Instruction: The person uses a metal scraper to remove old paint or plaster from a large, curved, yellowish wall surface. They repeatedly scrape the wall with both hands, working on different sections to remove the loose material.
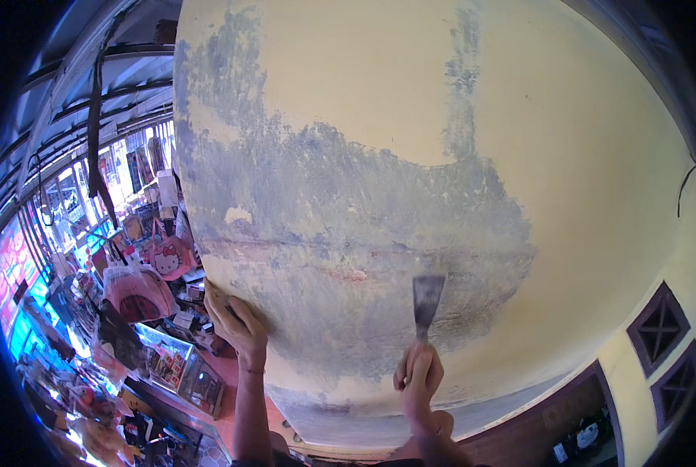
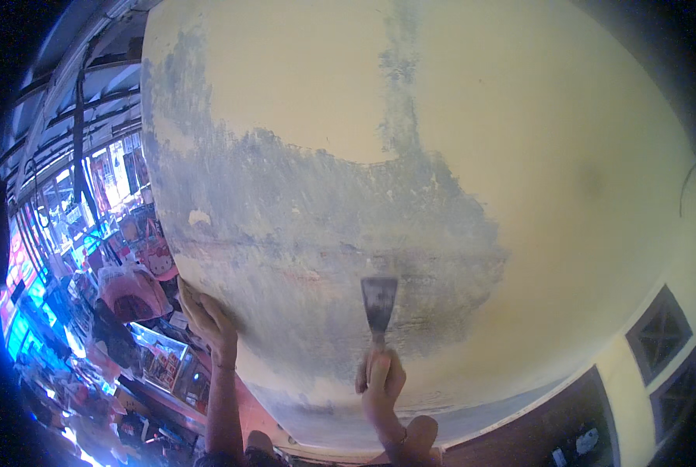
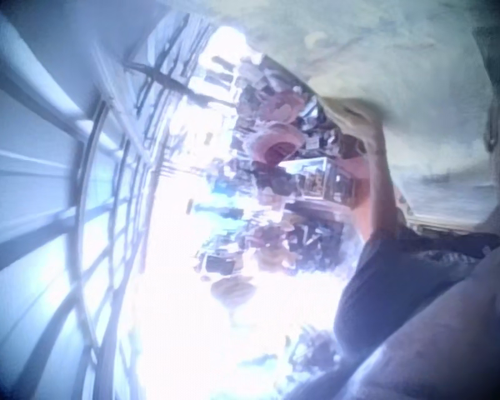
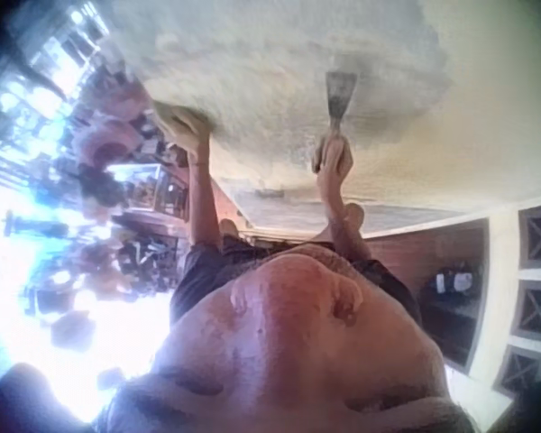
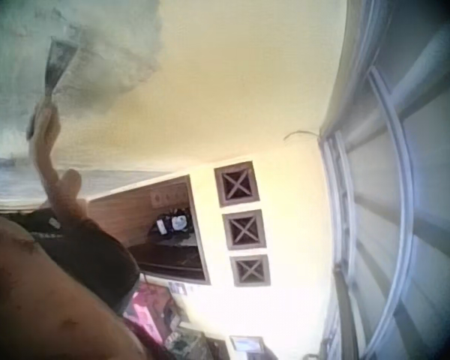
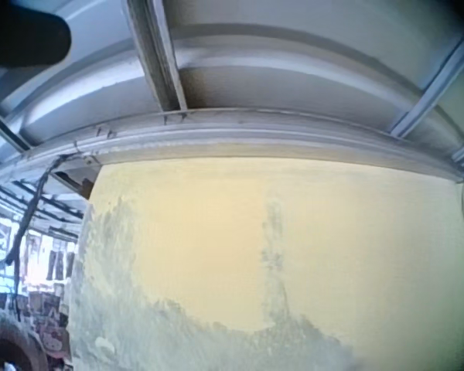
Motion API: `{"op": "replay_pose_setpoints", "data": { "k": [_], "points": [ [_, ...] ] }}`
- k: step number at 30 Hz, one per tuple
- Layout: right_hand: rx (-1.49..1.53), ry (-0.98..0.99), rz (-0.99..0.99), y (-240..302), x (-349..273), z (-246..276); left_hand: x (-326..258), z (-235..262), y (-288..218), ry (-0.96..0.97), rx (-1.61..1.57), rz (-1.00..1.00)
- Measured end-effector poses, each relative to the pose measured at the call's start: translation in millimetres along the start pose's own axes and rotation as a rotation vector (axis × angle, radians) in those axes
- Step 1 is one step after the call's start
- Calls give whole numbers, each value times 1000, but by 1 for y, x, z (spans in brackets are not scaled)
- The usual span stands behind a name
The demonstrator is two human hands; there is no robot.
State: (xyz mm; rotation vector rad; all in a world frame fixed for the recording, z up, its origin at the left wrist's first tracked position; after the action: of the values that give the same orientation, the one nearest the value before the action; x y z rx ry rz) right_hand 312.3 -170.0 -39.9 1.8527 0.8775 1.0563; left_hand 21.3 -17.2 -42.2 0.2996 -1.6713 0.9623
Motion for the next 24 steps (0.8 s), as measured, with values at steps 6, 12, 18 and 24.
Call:
{"op": "replay_pose_setpoints", "data": {
  "k": [6,12,18,24],
  "points": [
    [-110,15,135,-16,-52,33,-42,10,-64,250,139,-209],
    [163,-60,610,39,-45,60,-26,-4,-162,320,-97,-489],
    [-59,-21,262,11,-15,45,1,8,-201,182,-205,-645],
    [-1,-18,470,33,-23,37,1,23,-199,192,-237,-670]
  ]
}}
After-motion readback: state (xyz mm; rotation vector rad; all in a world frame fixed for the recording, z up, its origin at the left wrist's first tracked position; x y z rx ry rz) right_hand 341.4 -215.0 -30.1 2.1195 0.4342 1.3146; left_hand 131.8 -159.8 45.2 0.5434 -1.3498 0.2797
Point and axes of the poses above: each hand's wrist, its own x-axis towards the middle knuckle, its own z-axis out of the back of the hand, y = z × x, the point moved 7 cm from there along x, towards the middle knuckle, and after that the axes turned 10 degrees about -z, right-handed, at the moved point
